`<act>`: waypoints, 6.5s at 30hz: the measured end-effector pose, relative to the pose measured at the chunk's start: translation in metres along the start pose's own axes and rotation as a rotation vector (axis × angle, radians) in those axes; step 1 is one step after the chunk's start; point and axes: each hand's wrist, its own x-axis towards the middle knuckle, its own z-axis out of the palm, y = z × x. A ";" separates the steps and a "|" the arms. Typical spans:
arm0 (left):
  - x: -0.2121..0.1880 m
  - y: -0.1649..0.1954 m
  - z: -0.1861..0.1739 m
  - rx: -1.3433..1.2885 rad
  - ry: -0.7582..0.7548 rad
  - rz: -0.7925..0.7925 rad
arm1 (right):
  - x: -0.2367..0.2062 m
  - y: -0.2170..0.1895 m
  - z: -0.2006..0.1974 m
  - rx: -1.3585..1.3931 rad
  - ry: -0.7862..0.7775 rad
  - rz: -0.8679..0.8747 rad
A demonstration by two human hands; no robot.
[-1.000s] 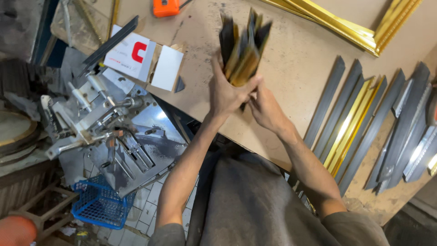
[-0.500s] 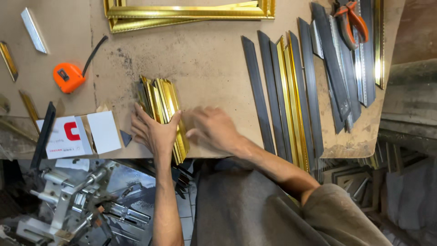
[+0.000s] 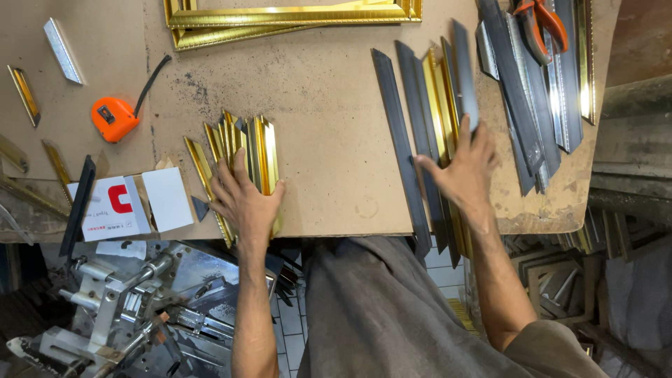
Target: The person picks up mitered gold picture frame molding pieces from the workbench and positions them on a frame joining machine, operating the machine's lever to fasten the corners. They assemble the four corners into a complete frame, set finished frames aside, and repeat the process with additional frames.
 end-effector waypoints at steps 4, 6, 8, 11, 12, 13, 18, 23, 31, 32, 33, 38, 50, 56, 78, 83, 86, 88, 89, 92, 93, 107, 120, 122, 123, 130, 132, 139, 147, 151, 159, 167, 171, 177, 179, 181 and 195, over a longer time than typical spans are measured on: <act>0.003 -0.015 -0.002 0.107 0.110 0.029 | -0.012 -0.023 0.021 -0.078 0.135 -0.190; 0.002 -0.017 0.000 0.041 0.070 -0.076 | -0.017 -0.032 0.026 -0.107 0.218 -0.291; 0.002 -0.016 0.002 -0.017 0.085 -0.094 | -0.021 -0.039 0.026 -0.141 0.218 -0.299; -0.001 -0.007 0.006 -0.056 0.140 0.011 | -0.024 -0.047 0.026 -0.196 0.230 -0.305; -0.002 -0.001 0.007 -0.040 0.123 0.029 | -0.023 -0.049 0.026 -0.213 0.237 -0.317; -0.003 0.007 0.009 -0.024 0.114 0.045 | -0.023 -0.050 0.027 -0.222 0.264 -0.328; -0.015 0.049 0.019 -0.138 0.158 0.149 | -0.019 -0.047 0.033 -0.267 0.340 -0.347; -0.024 0.061 0.021 -0.178 0.224 0.169 | -0.015 -0.029 0.035 -0.248 0.323 -0.389; -0.003 0.037 0.016 -0.109 0.208 0.124 | 0.011 0.002 0.011 0.109 0.355 -0.386; 0.000 0.035 0.015 -0.126 0.208 0.128 | 0.014 0.004 0.007 0.164 0.335 -0.358; 0.001 0.033 0.013 -0.141 0.209 0.132 | 0.015 0.006 0.004 0.221 0.314 -0.332; -0.015 0.024 0.006 -0.197 0.371 0.114 | 0.015 0.013 -0.001 0.149 0.378 -0.464; -0.020 0.008 0.011 -0.303 0.527 0.057 | 0.055 0.060 0.002 0.226 0.237 -0.457; -0.083 -0.012 0.003 -0.403 0.609 -0.037 | 0.023 0.019 -0.018 0.613 0.345 -0.529; -0.316 -0.239 0.022 -0.214 0.613 -0.578 | -0.268 -0.240 0.201 -0.175 0.078 -1.458; -0.300 -0.249 0.023 -0.182 0.611 -0.484 | -0.250 -0.285 0.229 -0.034 0.110 -1.453; -0.299 -0.249 0.023 -0.115 0.589 -0.481 | -0.243 -0.308 0.240 -0.054 0.095 -1.486; -0.299 -0.249 0.023 -0.118 0.600 -0.503 | -0.241 -0.313 0.244 -0.088 0.111 -1.510; -0.298 -0.249 0.023 -0.104 0.595 -0.499 | -0.242 -0.312 0.245 -0.101 0.123 -1.514; -0.298 -0.249 0.021 -0.083 0.551 -0.486 | -0.241 -0.305 0.245 -0.145 0.099 -1.510; -0.299 -0.248 0.021 -0.079 0.548 -0.492 | -0.240 -0.303 0.245 -0.158 0.088 -1.520; -0.289 -0.245 0.045 -0.215 0.616 -0.520 | -0.215 -0.290 0.260 -0.147 0.135 -1.523; -0.258 -0.242 0.049 -0.102 0.572 -0.629 | -0.164 -0.279 0.285 -0.250 0.107 -1.767; -0.256 -0.242 0.046 -0.118 0.607 -0.640 | -0.168 -0.271 0.284 -0.724 0.894 -1.887; -0.255 -0.241 0.046 -0.116 0.636 -0.644 | -0.170 -0.269 0.284 -0.934 1.400 -1.831; -0.254 -0.241 0.046 -0.072 0.678 -0.650 | -0.167 -0.272 0.290 -0.702 1.041 -1.607; -0.252 -0.240 0.049 -0.070 0.637 -0.656 | -0.161 -0.275 0.297 -0.523 0.668 -1.683; -0.253 -0.240 0.053 -0.105 0.668 -0.626 | -0.167 -0.295 0.290 -0.264 0.106 -1.732; -0.275 -0.253 0.073 -0.495 0.650 -0.551 | -0.193 -0.294 0.265 -0.307 -0.018 -1.404; -0.279 -0.251 0.064 -0.207 0.652 -0.539 | -0.207 -0.293 0.270 -0.022 0.193 -1.589; -0.287 -0.249 0.037 -0.097 0.679 -0.530 | -0.234 -0.310 0.249 -0.007 0.151 -1.541; -0.289 -0.241 0.038 -0.128 0.563 -0.539 | -0.226 -0.300 0.257 -0.113 0.209 -1.556; -0.290 -0.240 0.027 -0.152 0.537 -0.507 | -0.235 -0.300 0.246 -0.209 0.205 -1.523; -0.292 -0.252 0.043 -0.154 0.582 -0.507 | -0.236 -0.307 0.259 -0.089 0.173 -1.540; -0.293 -0.255 0.049 -0.146 0.630 -0.512 | -0.238 -0.306 0.264 -0.029 0.177 -1.534; -0.297 -0.256 0.050 -0.164 0.600 -0.511 | -0.239 -0.289 0.254 -0.077 0.141 -1.511; -0.413 -0.147 0.034 -0.272 1.110 -0.550 | -0.187 -0.080 0.099 0.172 0.221 -1.016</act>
